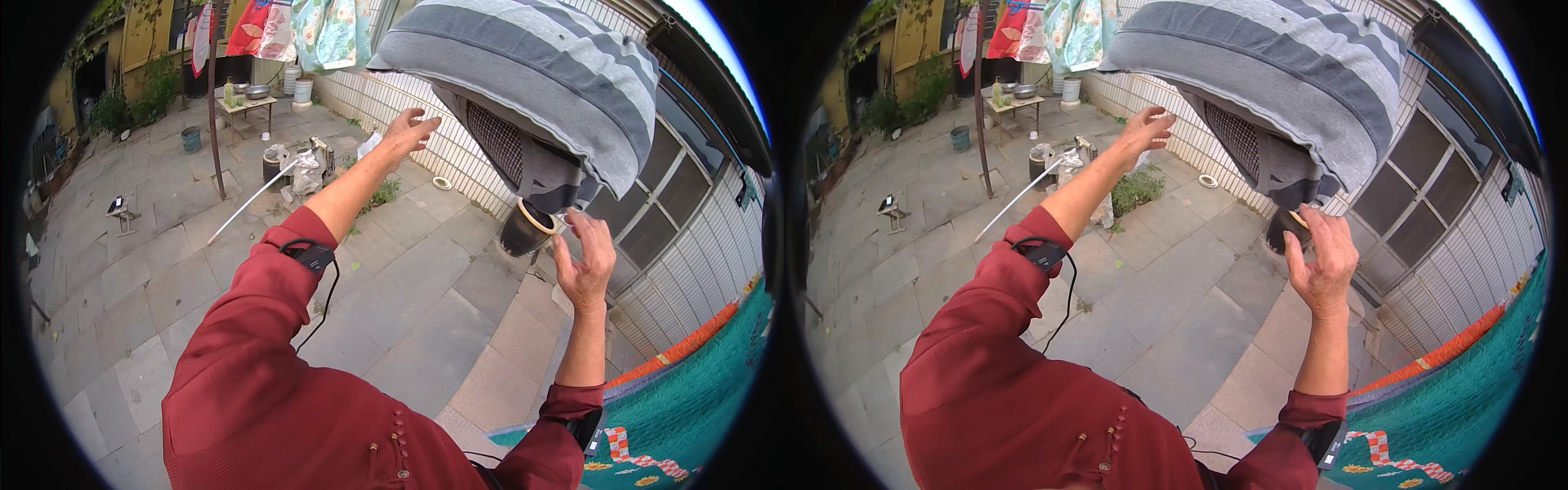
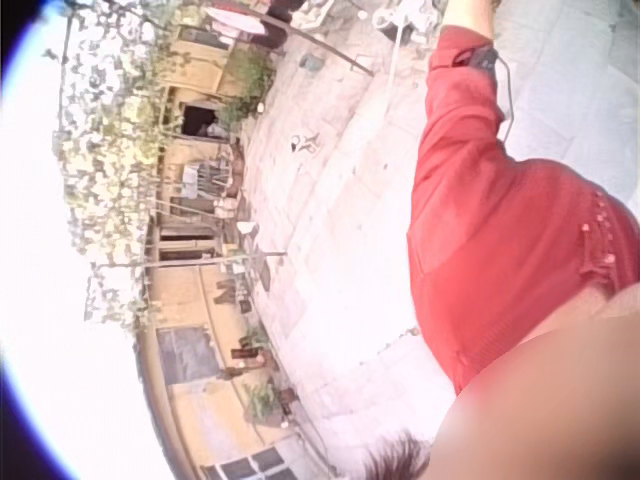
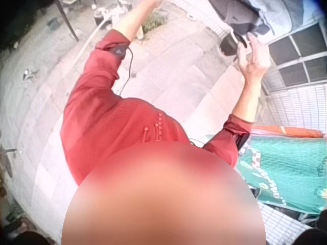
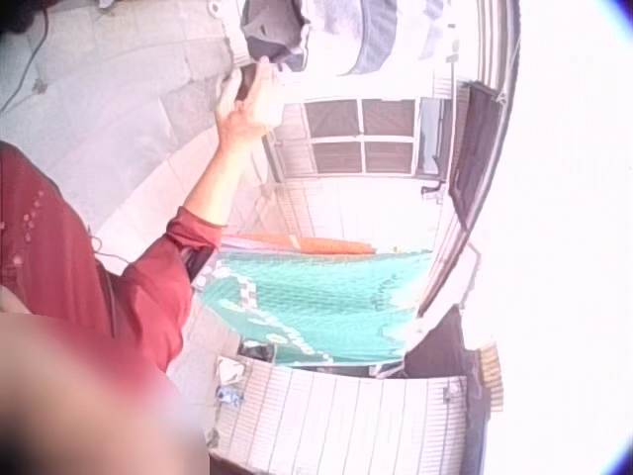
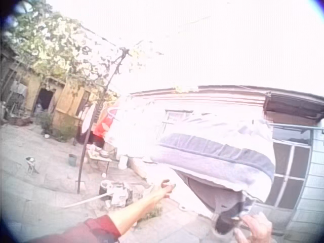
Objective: The person folds a large quilt outdoors and places it on a clothesline. They then move a small stool and carry a pillowcase indoors. Inside a utility room, they load several pieces of clothing into a top-loading washing machine and start the cycle.
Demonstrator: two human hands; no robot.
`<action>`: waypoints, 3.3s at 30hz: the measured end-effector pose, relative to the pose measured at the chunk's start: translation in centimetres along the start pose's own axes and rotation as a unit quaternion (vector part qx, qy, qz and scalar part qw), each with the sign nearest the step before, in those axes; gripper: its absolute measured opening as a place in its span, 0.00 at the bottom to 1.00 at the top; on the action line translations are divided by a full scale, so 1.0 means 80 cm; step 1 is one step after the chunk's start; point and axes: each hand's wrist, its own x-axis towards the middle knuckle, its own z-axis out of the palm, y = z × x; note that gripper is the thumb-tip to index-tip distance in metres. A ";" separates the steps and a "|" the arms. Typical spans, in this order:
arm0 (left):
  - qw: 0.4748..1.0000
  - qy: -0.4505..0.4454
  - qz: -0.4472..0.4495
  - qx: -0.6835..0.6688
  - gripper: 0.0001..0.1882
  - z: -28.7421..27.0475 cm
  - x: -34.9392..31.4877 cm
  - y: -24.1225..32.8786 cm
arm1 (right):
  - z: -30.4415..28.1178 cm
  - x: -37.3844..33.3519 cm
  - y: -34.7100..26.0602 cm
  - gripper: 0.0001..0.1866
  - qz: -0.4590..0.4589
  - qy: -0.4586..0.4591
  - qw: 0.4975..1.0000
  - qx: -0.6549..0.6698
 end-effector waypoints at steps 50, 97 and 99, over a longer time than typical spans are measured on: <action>0.587 0.762 -0.068 -0.263 0.21 -0.750 -0.789 -0.104 | 0.891 -0.032 -0.602 0.17 -0.099 -0.632 0.646 0.416; 0.385 0.911 -0.084 -0.123 0.21 -2.447 -0.770 0.136 | 1.938 0.595 -2.121 0.18 -0.277 -0.669 0.615 0.312; 0.354 0.922 -0.113 -0.108 0.17 -2.513 -0.779 0.150 | 1.971 0.657 -2.230 0.15 -0.245 -0.619 0.632 0.396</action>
